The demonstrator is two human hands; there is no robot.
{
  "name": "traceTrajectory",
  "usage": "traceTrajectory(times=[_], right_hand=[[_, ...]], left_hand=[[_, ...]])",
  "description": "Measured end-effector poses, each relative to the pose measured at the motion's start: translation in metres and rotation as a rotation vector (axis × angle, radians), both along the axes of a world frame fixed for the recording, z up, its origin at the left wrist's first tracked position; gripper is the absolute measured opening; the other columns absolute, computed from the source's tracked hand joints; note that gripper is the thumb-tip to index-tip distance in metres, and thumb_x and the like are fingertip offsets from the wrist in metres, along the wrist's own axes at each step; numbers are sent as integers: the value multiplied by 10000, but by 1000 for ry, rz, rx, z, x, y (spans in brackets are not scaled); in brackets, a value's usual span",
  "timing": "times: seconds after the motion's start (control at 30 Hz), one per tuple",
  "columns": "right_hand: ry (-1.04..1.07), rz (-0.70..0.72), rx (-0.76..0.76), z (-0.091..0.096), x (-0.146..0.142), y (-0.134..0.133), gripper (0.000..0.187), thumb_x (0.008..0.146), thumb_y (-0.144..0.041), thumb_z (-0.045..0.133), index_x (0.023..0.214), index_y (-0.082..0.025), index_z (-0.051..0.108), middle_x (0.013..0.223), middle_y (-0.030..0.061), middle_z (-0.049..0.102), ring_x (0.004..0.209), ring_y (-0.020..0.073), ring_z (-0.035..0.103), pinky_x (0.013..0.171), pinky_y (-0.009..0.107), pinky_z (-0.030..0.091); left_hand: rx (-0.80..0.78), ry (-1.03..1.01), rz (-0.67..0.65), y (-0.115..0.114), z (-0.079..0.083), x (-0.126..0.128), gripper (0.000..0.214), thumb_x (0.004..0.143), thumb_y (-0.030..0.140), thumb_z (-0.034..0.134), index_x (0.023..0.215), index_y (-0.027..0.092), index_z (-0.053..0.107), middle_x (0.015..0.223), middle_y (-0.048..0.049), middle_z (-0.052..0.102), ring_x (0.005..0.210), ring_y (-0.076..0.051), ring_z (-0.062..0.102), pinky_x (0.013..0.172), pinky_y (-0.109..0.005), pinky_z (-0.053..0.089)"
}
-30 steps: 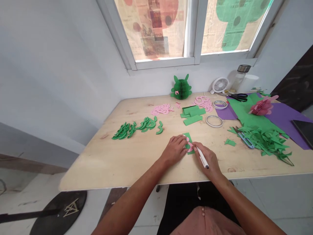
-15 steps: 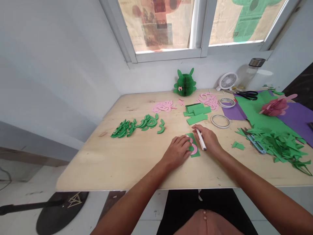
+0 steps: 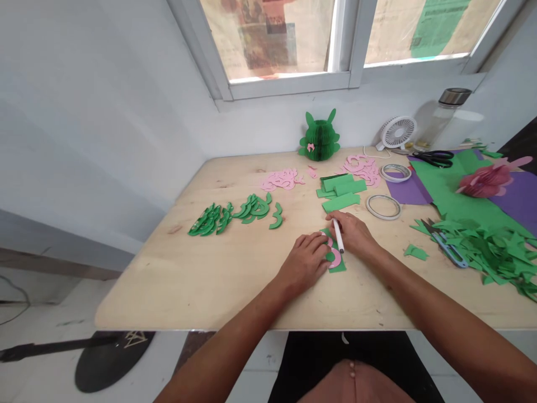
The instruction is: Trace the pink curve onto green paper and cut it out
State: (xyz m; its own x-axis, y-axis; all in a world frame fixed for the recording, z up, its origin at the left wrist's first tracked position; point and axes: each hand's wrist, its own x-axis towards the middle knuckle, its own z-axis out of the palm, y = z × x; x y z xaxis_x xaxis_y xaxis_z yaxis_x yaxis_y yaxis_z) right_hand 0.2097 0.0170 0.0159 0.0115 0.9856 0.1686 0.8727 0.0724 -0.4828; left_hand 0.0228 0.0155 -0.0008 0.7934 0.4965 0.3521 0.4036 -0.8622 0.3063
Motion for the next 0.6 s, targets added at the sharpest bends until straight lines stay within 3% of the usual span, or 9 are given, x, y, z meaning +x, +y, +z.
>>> traceTrajectory(times=[0.3, 0.6], right_hand=[[115, -39, -15, 7, -5, -6, 220, 792, -229, 539, 997, -232, 618, 708, -3, 664, 663, 174, 592, 607, 265, 395], [294, -39, -7, 3, -3, -6, 271, 770, -188, 549, 1031, -235, 610, 838, 4, 694, 695, 161, 624, 649, 275, 452]], left_hand=[[24, -7, 7, 1, -2, 0, 130, 871, 222, 504, 965, 177, 581, 1270, -116, 571, 1257, -236, 455, 1010, -420, 389], [14, -2, -1, 2, -3, 0, 157, 890, 248, 494, 1000, 180, 582, 1291, -106, 557, 1263, -238, 449, 1014, -417, 373]])
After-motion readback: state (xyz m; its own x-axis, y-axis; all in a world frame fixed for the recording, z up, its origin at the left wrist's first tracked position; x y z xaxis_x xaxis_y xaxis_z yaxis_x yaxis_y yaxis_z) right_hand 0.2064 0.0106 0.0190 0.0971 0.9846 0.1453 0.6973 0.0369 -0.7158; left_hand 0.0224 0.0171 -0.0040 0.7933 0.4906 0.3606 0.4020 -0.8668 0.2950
